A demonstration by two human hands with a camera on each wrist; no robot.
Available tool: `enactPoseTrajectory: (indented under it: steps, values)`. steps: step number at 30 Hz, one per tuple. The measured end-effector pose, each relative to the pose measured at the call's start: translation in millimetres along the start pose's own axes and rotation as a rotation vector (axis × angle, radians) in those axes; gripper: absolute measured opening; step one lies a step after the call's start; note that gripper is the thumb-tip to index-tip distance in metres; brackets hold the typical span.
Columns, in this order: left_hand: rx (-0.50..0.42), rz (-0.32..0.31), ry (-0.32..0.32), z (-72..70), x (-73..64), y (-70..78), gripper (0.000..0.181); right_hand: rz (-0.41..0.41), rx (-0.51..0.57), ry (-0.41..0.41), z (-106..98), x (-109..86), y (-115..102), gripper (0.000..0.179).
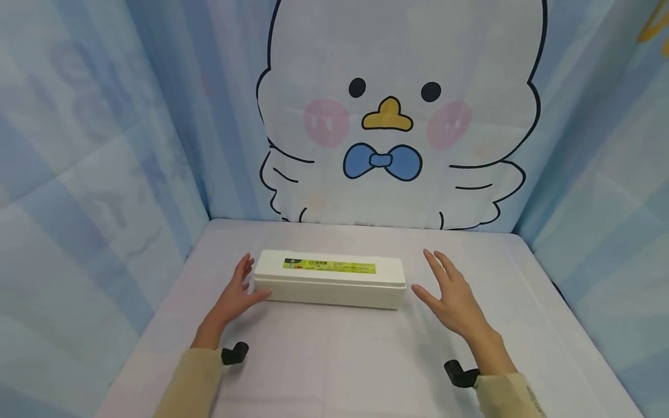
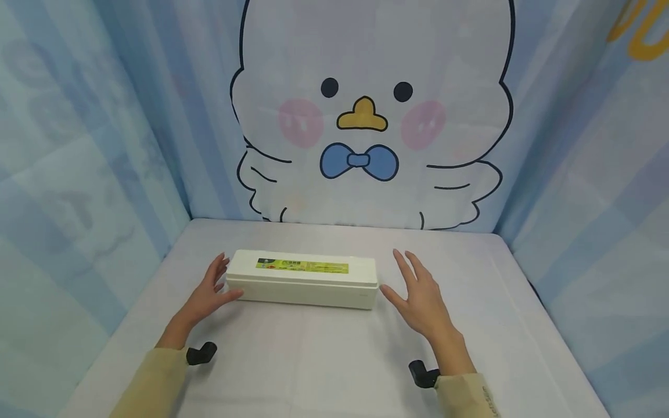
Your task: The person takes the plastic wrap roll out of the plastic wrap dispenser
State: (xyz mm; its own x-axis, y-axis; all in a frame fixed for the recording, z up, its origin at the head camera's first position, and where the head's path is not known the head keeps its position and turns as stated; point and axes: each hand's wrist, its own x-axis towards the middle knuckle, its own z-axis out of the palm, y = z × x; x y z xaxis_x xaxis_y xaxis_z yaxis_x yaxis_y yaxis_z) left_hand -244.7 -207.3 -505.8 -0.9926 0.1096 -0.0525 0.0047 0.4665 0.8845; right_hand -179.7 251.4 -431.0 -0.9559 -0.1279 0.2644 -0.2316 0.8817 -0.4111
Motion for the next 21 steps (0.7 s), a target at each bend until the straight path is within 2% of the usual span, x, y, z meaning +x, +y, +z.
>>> enactPoseTrajectory:
  steps: [11, 17, 21]
  values:
    - [-0.106, 0.052, -0.009, 13.6, 3.9, 0.4, 0.114, -0.082, 0.005, -0.023, 15.4, 20.5, -15.8, 0.081]
    - [-0.15, 0.038, 0.004, 19.1, 4.8, 2.7, 0.113, -0.157, 0.018, -0.063, 23.0, 34.5, -28.0, 0.082]
    - [-0.167, 0.025, 0.016, 23.6, 5.2, -0.5, 0.112, -0.182, -0.013, -0.092, 27.4, 42.9, -34.5, 0.083]
